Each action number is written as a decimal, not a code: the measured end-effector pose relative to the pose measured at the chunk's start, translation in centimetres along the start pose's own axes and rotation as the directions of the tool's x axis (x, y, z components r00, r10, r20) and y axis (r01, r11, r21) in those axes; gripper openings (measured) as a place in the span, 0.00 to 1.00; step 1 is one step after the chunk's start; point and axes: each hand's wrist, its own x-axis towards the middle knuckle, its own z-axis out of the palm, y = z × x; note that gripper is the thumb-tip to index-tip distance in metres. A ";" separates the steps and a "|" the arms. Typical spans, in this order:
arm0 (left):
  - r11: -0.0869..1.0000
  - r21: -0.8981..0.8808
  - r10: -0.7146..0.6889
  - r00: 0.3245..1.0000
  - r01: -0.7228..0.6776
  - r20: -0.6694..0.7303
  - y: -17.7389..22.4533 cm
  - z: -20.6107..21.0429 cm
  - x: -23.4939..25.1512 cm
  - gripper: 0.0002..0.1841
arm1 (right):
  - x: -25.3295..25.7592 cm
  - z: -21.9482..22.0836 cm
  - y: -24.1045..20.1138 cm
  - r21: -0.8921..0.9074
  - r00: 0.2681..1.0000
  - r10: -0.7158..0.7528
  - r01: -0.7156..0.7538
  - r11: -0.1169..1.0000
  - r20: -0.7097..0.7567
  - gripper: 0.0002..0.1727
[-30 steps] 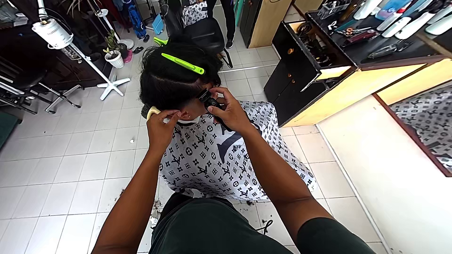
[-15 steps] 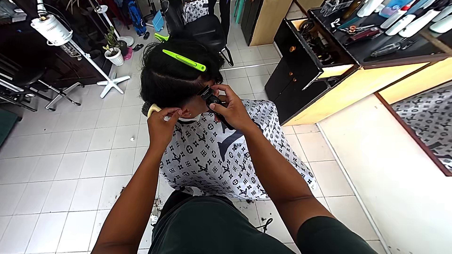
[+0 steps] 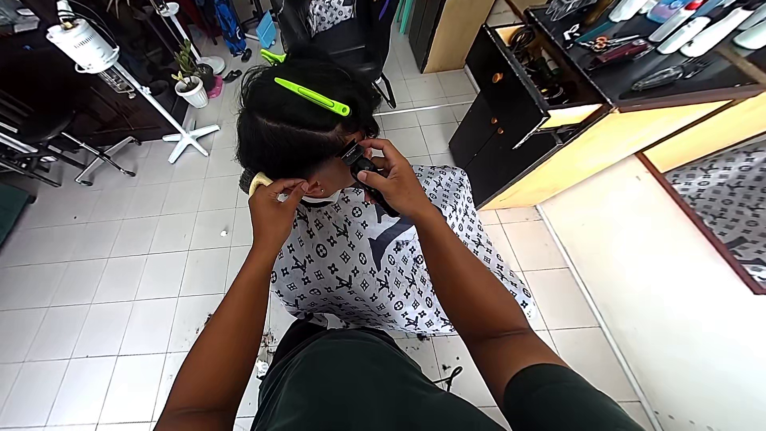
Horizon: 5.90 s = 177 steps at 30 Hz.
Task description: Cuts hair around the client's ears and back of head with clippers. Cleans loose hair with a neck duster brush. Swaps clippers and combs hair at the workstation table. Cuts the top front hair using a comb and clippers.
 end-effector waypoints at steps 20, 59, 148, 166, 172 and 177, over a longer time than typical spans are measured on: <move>0.935 0.003 0.355 0.931 -0.356 -0.084 0.0 1.2 -3.9 0.12 | -3.1 -1.9 -0.2 -0.225 0.986 -0.156 0.139 0.964 -0.060 0.31; 0.975 -0.214 -0.072 0.997 0.063 -0.032 1.9 -4.5 5.0 0.33 | 0.8 -1.6 0.0 0.050 0.996 -0.012 0.008 0.999 0.085 0.27; 0.968 -0.243 -0.059 0.998 0.056 -0.005 1.4 -4.5 5.1 0.34 | 0.3 -0.6 0.6 -0.212 0.995 -0.087 0.096 0.972 0.053 0.31; 0.964 -0.261 -0.057 0.998 0.053 -0.008 1.5 -4.5 5.1 0.34 | 0.3 -0.6 0.4 -0.059 0.998 -0.038 0.041 0.997 0.043 0.31; 0.964 -0.260 -0.057 0.998 0.053 -0.008 1.6 -4.5 5.0 0.35 | 0.5 -0.4 0.4 -0.179 0.997 -0.069 0.076 0.981 0.046 0.33; 0.965 -0.258 -0.061 0.998 0.056 -0.011 1.7 -4.5 5.0 0.34 | 0.3 -0.6 0.4 -0.175 0.997 -0.059 0.065 0.982 0.044 0.33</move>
